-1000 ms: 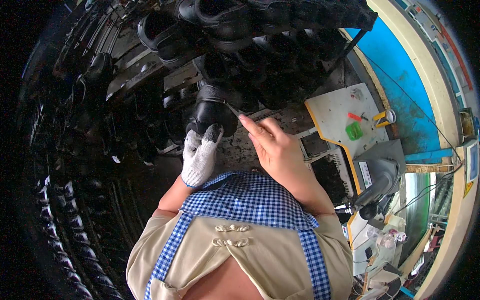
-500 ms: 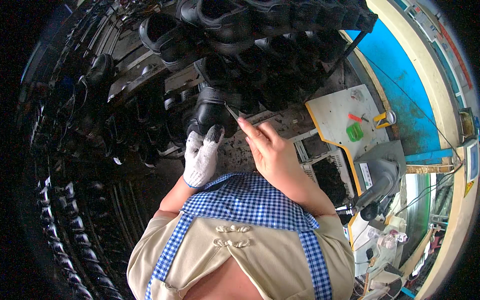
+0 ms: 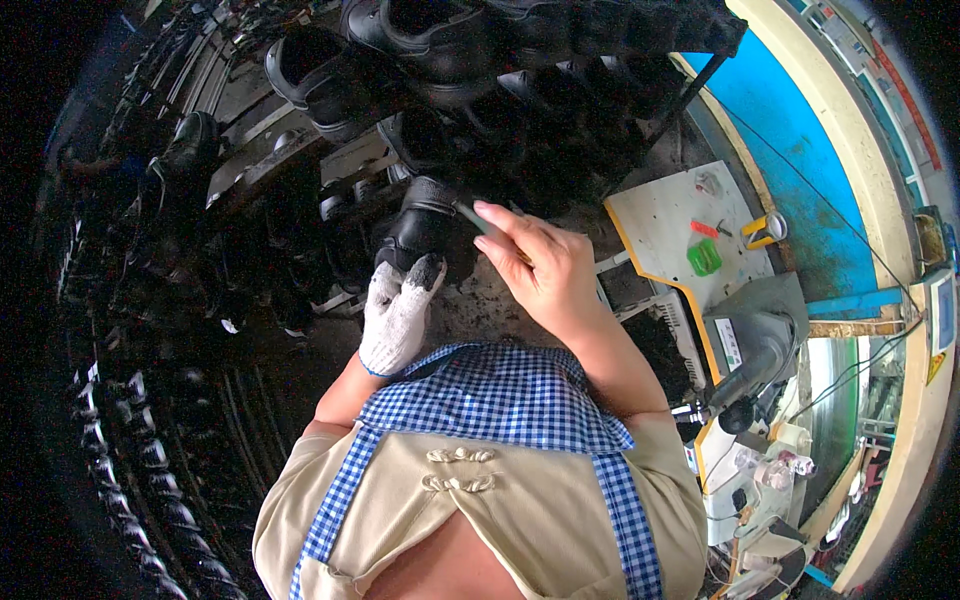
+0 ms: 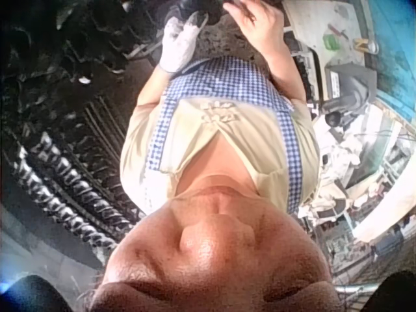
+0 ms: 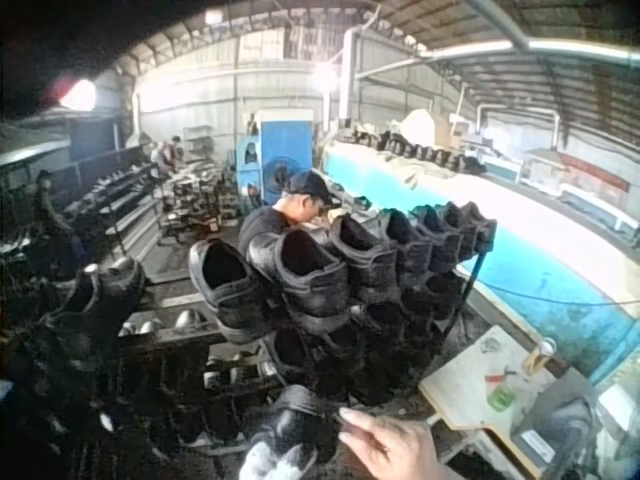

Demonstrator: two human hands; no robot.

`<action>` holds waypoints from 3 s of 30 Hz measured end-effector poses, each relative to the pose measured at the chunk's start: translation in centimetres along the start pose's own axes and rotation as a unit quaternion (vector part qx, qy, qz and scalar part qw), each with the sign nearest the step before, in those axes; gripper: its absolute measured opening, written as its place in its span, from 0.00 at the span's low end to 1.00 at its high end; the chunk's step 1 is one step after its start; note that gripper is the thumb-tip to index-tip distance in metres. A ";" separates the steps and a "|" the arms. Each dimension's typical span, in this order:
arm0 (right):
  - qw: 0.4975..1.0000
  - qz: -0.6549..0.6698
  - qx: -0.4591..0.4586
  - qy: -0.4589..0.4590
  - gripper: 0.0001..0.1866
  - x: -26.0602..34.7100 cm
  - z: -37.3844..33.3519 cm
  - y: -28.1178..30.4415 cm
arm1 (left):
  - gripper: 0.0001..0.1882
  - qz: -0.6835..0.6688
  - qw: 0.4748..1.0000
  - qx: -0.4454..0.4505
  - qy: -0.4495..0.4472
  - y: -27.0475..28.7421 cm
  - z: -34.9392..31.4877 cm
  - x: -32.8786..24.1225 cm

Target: The person uses a small knife to trim excess material from the edges of black shoes hanging on a rack. They handle the shoes one at a time, scraping the tool along the seams and soles to remove loose bits.

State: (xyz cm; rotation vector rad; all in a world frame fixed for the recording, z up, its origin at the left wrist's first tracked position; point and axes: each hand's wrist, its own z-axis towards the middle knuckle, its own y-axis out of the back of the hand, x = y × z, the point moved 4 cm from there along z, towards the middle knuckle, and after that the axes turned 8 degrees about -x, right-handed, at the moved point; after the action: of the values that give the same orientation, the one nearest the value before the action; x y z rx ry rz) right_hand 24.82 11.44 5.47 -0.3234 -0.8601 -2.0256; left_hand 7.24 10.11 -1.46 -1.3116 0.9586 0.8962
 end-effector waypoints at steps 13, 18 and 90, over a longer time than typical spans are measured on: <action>0.978 0.178 0.028 -0.104 0.09 -3.6 0.2 -1.4 | 0.14 0.254 0.958 0.102 -0.085 0.8 -0.6 -0.3; 0.897 0.298 0.199 -0.259 0.37 -5.8 -4.1 -2.4 | 0.18 0.432 0.829 0.234 -0.269 -1.1 -1.4 -2.3; 0.979 -0.026 0.184 0.089 0.19 2.9 3.4 1.1 | 0.36 0.072 0.991 0.051 -0.099 4.5 1.8 -5.3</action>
State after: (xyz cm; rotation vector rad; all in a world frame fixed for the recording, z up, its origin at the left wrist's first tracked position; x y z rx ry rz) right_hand 23.78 11.55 9.95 0.0871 -1.1132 -1.8615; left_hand 1.27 12.22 1.95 -1.0555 0.9391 1.0520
